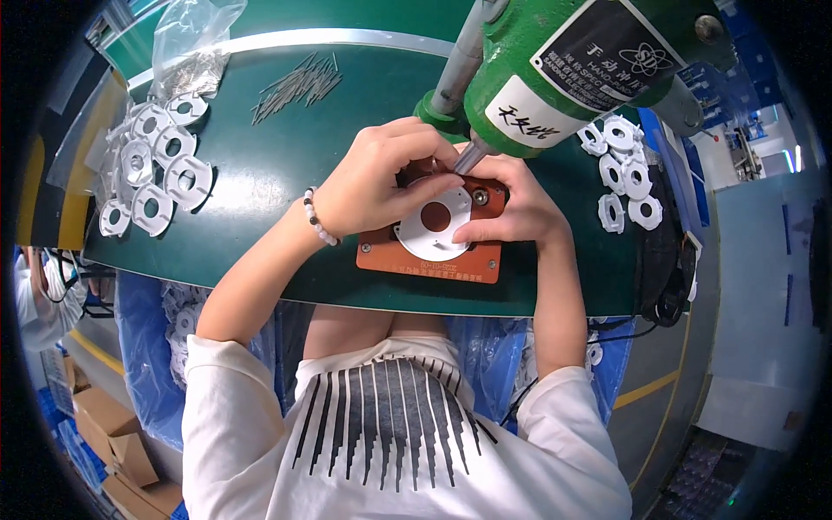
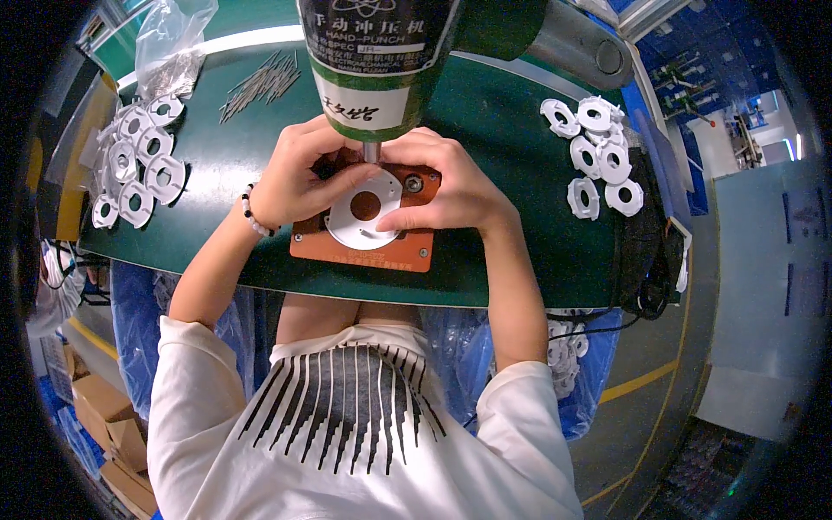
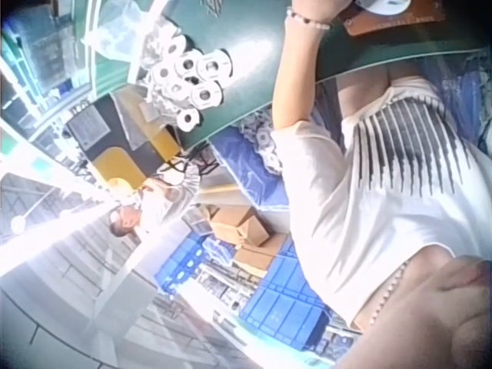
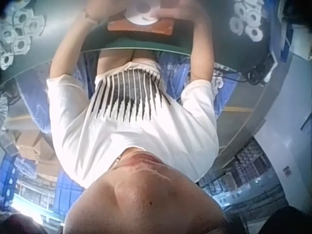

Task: The person assembles circular components by inserting metal pins into them using a manual press machine.

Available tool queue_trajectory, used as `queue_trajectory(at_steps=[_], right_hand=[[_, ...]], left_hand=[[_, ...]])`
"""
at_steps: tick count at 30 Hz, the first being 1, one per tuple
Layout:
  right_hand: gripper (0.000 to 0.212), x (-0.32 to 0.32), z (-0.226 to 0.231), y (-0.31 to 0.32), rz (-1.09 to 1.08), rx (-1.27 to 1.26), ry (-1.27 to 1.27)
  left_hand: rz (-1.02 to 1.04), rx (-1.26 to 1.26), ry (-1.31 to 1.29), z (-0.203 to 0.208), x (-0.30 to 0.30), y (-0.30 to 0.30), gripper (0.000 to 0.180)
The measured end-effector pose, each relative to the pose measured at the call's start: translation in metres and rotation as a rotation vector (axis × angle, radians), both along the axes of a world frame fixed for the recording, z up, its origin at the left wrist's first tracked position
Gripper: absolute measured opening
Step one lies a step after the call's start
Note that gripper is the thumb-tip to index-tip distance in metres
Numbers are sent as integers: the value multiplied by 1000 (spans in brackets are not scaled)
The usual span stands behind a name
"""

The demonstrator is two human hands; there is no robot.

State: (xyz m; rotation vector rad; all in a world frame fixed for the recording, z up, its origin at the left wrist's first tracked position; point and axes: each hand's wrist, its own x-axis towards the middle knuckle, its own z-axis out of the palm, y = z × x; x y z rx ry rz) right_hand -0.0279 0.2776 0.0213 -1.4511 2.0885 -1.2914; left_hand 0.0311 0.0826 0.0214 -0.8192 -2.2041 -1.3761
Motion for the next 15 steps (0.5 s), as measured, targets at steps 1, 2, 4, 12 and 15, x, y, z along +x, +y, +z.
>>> queue_trajectory(at_steps=[1,2,4,12,15], right_hand=[[62,0,0,0,1,0,0],[63,0,0,1,-3,10,15],[64,0,-1,1,-5,19,30],[65,4,2,2,-34,33,-6],[65,4,2,2,-37,16,-41]], left_hand=[[1,0,0,0,0,0,14],[4,-8,10,0,0,-1,14],[8,-15,20,-1,-1,-1,14],[11,-47,45,0,0,-1,16],[7,-43,60,-1,-1,0,16]])
